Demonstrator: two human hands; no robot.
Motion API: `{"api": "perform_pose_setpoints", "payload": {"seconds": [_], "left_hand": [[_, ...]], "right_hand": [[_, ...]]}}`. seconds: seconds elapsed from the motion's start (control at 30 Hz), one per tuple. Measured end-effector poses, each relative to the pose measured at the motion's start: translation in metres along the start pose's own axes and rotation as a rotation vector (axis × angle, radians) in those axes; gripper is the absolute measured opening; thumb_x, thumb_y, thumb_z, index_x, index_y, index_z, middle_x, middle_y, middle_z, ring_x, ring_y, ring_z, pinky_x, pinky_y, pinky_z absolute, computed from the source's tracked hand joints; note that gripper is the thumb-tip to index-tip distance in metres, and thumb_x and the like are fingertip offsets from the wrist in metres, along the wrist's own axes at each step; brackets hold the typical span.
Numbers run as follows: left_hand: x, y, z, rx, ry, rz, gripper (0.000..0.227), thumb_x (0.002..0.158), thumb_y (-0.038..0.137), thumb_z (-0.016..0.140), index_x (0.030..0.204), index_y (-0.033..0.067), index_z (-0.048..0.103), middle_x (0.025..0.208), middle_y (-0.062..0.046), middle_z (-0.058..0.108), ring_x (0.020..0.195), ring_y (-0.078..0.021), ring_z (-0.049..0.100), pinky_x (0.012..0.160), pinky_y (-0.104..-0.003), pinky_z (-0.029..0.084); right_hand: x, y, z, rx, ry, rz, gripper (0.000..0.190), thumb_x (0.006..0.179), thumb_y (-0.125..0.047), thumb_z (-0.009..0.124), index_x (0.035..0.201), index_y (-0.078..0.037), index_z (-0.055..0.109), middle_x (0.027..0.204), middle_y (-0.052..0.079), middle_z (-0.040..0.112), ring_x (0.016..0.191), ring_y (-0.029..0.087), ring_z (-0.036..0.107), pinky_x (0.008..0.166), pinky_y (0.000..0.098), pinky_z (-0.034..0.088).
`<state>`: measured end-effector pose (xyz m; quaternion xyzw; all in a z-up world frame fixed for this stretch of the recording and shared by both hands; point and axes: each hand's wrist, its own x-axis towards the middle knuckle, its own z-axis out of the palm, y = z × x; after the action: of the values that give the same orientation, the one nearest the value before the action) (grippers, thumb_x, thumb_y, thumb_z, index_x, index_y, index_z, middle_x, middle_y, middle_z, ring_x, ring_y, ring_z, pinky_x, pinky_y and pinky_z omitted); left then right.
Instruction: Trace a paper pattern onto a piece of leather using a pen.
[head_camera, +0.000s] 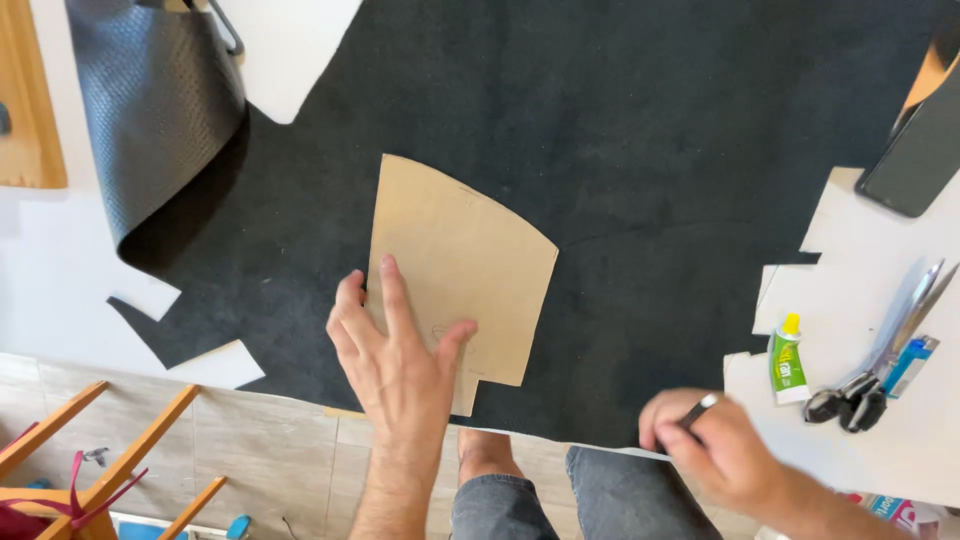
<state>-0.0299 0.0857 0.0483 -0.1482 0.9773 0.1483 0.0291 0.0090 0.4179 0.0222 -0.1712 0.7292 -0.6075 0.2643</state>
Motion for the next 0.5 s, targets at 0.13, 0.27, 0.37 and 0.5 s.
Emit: {"api": "perform_pose_setpoints", "payload": {"seconds": [0.13, 0.27, 0.37, 0.5], "left_hand": [[0.002, 0.01, -0.007, -0.068, -0.019, -0.213, 0.104, 0.059, 0.024, 0.097, 0.149, 0.0086, 0.048, 0.137, -0.021, 0.042, 0.117, -0.0345, 0.047, 0.094, -0.046, 0.046], [-0.015, -0.042, -0.021, -0.561, -0.005, -0.515, 0.085, 0.081, 0.006, 0.081, 0.158, 0.0166, 0.048, 0.096, -0.007, 0.071, 0.076, -0.0145, 0.059, 0.071, -0.025, 0.051], [-0.078, -0.164, -0.024, -0.742, 0.392, -0.236, 0.017, 0.106, -0.004, 0.076, 0.111, -0.0019, 0.06, 0.111, -0.01, 0.067, 0.099, -0.0116, 0.062, 0.09, -0.024, 0.053], [-0.108, -0.224, -0.053, -1.155, 0.54, -0.324, 0.026, 0.113, 0.0, 0.059, 0.139, -0.0005, 0.053, 0.14, -0.021, 0.063, 0.127, -0.0287, 0.067, 0.113, -0.041, 0.058]], "right_hand": [[-0.09, 0.038, 0.039, -0.066, -0.252, 0.354, 0.013, 0.089, -0.013, 0.073, 0.081, -0.003, 0.068, 0.07, 0.012, 0.073, 0.063, 0.024, 0.075, 0.062, 0.0351, 0.059], [-0.112, 0.055, 0.05, -0.225, -0.29, 0.279, 0.018, 0.085, -0.021, 0.082, 0.089, -0.005, 0.077, 0.088, 0.011, 0.081, 0.075, 0.024, 0.081, 0.068, 0.0371, 0.062], [-0.093, 0.032, 0.028, -0.305, -0.048, 0.301, 0.02, 0.082, -0.018, 0.078, 0.094, -0.002, 0.075, 0.088, 0.013, 0.079, 0.079, 0.027, 0.079, 0.07, 0.036, 0.063], [-0.098, 0.033, 0.03, -0.484, 0.231, 0.348, 0.026, 0.079, -0.017, 0.077, 0.099, 0.0, 0.073, 0.093, 0.016, 0.076, 0.079, 0.031, 0.075, 0.07, 0.036, 0.06]]}}
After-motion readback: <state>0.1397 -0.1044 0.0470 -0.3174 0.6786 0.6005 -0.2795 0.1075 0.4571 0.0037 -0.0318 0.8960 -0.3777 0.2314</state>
